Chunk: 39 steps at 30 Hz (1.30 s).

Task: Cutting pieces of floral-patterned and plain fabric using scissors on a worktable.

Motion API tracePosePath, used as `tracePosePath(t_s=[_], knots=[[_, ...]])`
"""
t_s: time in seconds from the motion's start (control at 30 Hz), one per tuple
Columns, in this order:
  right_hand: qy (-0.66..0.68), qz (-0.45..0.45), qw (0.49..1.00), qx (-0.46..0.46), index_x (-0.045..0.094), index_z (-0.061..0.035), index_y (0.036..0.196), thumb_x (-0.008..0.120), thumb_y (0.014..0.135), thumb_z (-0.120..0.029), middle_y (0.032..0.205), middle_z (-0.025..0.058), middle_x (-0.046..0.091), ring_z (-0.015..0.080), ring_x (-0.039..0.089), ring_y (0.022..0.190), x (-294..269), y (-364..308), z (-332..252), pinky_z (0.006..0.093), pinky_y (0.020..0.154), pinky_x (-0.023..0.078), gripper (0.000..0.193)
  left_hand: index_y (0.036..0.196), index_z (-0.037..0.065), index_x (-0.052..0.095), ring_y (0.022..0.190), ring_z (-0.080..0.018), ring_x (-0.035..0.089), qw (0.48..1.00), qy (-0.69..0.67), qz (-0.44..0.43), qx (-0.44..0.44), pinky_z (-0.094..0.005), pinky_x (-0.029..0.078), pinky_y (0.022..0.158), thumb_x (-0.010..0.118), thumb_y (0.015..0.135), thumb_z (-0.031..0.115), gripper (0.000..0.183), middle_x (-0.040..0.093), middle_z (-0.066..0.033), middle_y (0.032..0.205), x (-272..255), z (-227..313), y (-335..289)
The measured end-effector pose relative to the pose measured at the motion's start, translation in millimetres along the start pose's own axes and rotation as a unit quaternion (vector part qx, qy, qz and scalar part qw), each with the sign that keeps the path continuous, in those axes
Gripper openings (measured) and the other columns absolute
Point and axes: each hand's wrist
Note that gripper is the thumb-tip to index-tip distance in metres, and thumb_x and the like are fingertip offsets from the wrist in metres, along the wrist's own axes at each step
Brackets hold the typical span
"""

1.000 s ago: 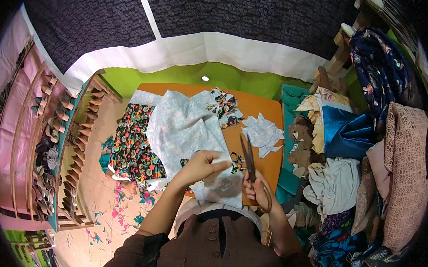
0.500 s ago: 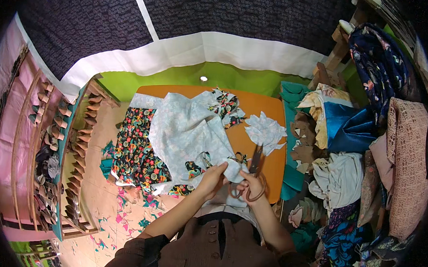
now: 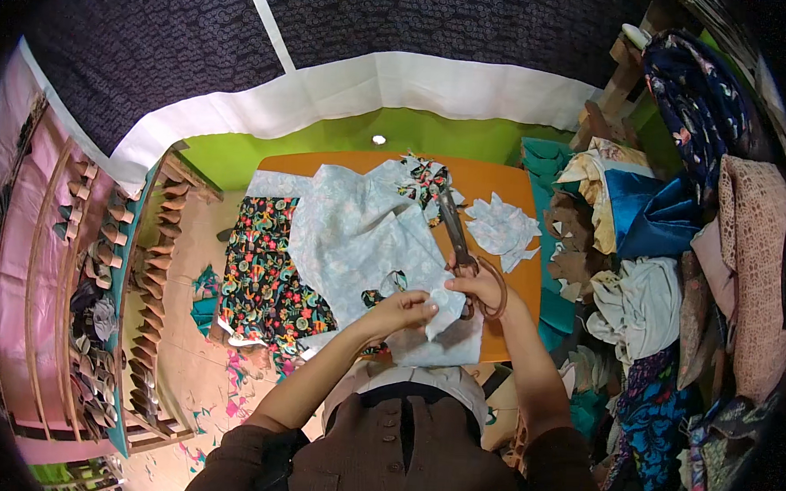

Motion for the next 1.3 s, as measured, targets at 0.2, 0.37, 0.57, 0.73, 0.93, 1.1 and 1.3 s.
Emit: tracePosePath(t_s=[0.2,0.37,0.57,0.73,0.93,1.1,1.3], knots=[[-0.107,0.018,0.992,0.062,0.044,-0.0091,0.089,0.066,0.067,-0.016,0.067,-0.0052,0.039,0.0036,0.037,0.054,8,26,-17,0.0190,0.040,0.031,0.032,0.072,0.004,0.056,0.058,-0.0021,0.042,0.991,0.125,0.039,0.024,-0.0174,0.036,0.055,0.059,0.078,0.023,0.020,0.047,0.0043,0.064,-22,14,4],[-0.111,0.089,0.989,-0.050,0.043,-0.0072,0.088,0.057,0.075,-0.025,0.066,-0.0016,0.043,0.0054,0.040,0.054,29,31,-19,0.0194,0.046,0.033,0.026,0.069,0.006,0.051,0.055,-0.0044,0.043,0.985,-0.065,0.144,0.062,-0.0183,0.037,0.053,0.059,0.078,0.018,0.016,0.046,0.0036,0.065,-22,24,-5],[-0.097,0.149,0.981,-0.080,0.043,-0.0060,0.090,0.041,0.085,-0.036,0.068,-0.0002,0.043,0.0070,0.042,0.060,53,-1,9,0.0199,0.052,0.037,0.031,0.077,0.006,0.049,0.063,-0.0058,0.047,0.947,-0.202,0.199,0.152,-0.0191,0.041,0.061,0.058,0.077,0.011,0.011,0.046,0.0031,0.068,-29,39,-21],[-0.007,0.080,0.995,-0.066,0.038,-0.0083,0.102,0.036,0.086,-0.041,0.082,0.0005,0.045,0.0072,0.043,0.067,78,-24,46,0.0200,0.051,0.036,0.036,0.107,-0.004,0.037,0.070,-0.0085,0.051,0.897,-0.180,0.295,0.275,-0.0210,0.043,0.064,0.059,0.075,0.006,0.039,0.049,-0.0025,0.079,-28,49,-28],[-0.158,0.064,0.979,-0.114,0.038,-0.0052,0.105,0.034,0.079,-0.058,0.079,0.0004,0.037,0.0081,0.036,0.069,111,-19,25,0.0201,0.064,0.034,0.059,0.107,-0.006,0.035,0.068,-0.0060,0.046,0.871,-0.166,0.320,0.333,-0.0184,0.040,0.063,0.060,0.074,0.001,0.042,0.046,-0.0020,0.078,-23,61,-28],[-0.150,0.075,0.974,-0.150,0.036,-0.0049,0.108,0.034,0.078,-0.059,0.083,-0.0002,0.034,0.0073,0.034,0.072,112,-9,30,0.0179,0.063,0.031,0.062,0.107,-0.007,0.035,0.069,-0.0055,0.046,0.881,-0.133,0.317,0.325,-0.0166,0.039,0.060,0.060,0.073,-0.002,0.043,0.045,-0.0022,0.077,-17,61,-29],[-0.113,0.075,0.981,-0.138,0.035,-0.0046,0.107,0.036,0.073,-0.064,0.084,-0.0004,0.033,0.0073,0.031,0.069,117,-4,31,0.0176,0.059,0.030,0.069,0.106,-0.007,0.036,0.066,-0.0052,0.046,0.874,-0.132,0.335,0.327,-0.0157,0.038,0.058,0.061,0.072,-0.001,0.043,0.045,-0.0018,0.074,-19,55,-29]])
Point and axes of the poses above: each hand's wrist, its own y-axis towards the middle knuckle, its own x-axis out of the palm, z = x × y
